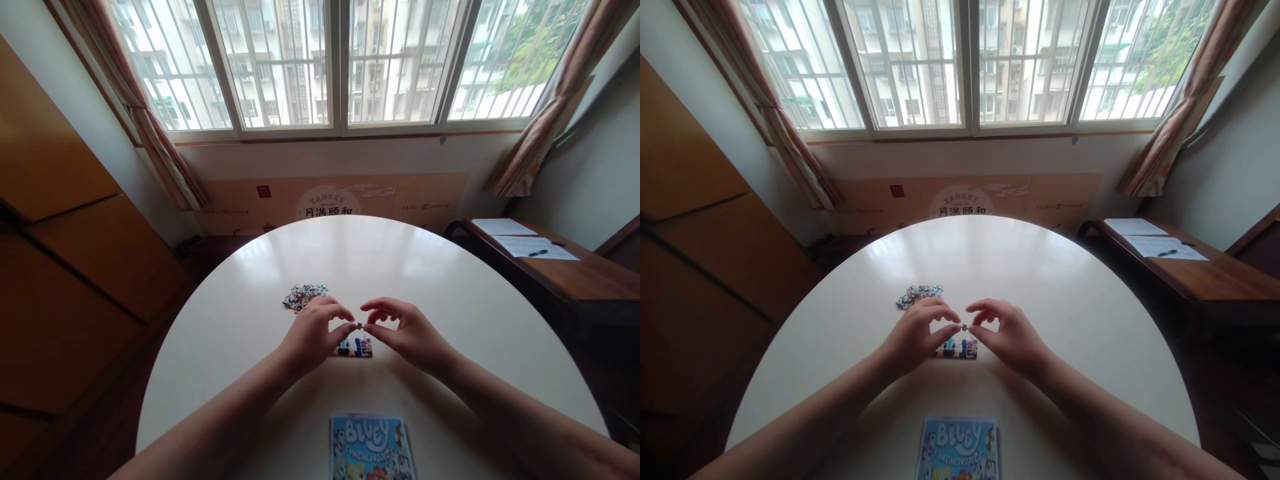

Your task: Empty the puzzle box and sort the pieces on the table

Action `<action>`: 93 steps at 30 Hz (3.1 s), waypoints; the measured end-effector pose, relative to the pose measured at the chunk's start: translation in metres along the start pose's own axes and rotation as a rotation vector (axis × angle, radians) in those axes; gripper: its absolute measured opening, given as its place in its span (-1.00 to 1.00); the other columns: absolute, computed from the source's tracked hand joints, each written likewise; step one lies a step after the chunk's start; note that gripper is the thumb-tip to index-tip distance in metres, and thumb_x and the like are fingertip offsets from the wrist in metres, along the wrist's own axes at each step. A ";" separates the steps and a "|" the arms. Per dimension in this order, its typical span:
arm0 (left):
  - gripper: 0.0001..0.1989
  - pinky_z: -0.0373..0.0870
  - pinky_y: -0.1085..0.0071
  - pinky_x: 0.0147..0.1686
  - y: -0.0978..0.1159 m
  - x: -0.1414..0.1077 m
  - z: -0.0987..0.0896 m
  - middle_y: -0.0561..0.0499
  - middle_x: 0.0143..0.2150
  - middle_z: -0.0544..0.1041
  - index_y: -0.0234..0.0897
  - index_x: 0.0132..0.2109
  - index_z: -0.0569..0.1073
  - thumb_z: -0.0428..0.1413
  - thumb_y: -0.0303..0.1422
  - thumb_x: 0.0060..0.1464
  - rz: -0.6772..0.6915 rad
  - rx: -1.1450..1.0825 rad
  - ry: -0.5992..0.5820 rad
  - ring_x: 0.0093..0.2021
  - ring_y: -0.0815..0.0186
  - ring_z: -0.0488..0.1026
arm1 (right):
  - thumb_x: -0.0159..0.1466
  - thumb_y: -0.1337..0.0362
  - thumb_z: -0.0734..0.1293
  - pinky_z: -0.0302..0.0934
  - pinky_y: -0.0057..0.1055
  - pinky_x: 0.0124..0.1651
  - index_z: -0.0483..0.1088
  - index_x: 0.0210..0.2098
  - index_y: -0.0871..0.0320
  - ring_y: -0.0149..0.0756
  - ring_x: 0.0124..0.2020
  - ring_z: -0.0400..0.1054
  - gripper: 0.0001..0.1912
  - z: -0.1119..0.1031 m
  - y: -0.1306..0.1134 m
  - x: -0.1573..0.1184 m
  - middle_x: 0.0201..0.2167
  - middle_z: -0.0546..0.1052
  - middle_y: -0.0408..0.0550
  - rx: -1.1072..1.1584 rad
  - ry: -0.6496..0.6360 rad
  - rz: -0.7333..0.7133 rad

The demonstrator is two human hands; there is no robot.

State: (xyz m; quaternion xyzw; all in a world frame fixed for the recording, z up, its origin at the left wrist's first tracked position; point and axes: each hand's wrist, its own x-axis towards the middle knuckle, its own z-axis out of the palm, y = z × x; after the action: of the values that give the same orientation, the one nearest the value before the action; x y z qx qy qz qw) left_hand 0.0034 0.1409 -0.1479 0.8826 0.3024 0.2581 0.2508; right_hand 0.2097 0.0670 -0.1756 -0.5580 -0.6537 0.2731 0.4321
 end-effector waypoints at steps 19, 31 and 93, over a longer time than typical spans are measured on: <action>-0.69 0.29 0.34 -0.39 -0.056 0.008 -0.094 -0.03 -0.40 0.57 -0.26 -0.30 0.59 0.09 -0.13 0.06 -0.514 0.252 0.069 -0.36 0.16 0.47 | 0.30 0.21 0.30 0.28 -0.28 0.04 0.52 -0.11 0.00 -0.29 -0.07 0.34 -0.79 -0.008 -0.012 -0.002 -0.08 0.49 -0.09 -0.101 0.039 -0.005; -0.70 0.34 0.36 -0.31 -0.070 0.008 -0.085 -0.04 -0.24 0.63 -0.22 -0.25 0.60 0.07 -0.15 0.08 -0.620 0.370 0.056 -0.23 0.15 0.53 | 0.29 0.26 0.32 0.18 -0.09 0.22 0.54 -0.09 -0.02 -0.17 0.14 0.27 -0.77 -0.005 -0.011 -0.006 0.06 0.45 -0.04 -0.288 -0.135 -0.050; -0.90 0.38 0.39 -0.31 -0.009 -0.002 -0.020 0.04 -0.34 0.57 -0.24 -0.29 0.54 0.16 -0.40 -0.02 -0.228 -0.069 -0.268 -0.32 0.28 0.48 | 0.35 0.26 0.26 0.14 -0.17 0.11 0.44 0.00 0.06 -0.21 0.01 0.33 -0.76 0.006 -0.028 -0.020 -0.02 0.49 -0.04 -0.638 -0.378 -0.421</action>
State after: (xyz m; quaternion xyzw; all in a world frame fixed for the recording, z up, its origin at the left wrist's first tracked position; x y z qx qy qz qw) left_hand -0.0140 0.1512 -0.1390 0.8599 0.3555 0.1184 0.3466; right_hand 0.1911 0.0423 -0.1601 -0.4582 -0.8729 0.0606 0.1565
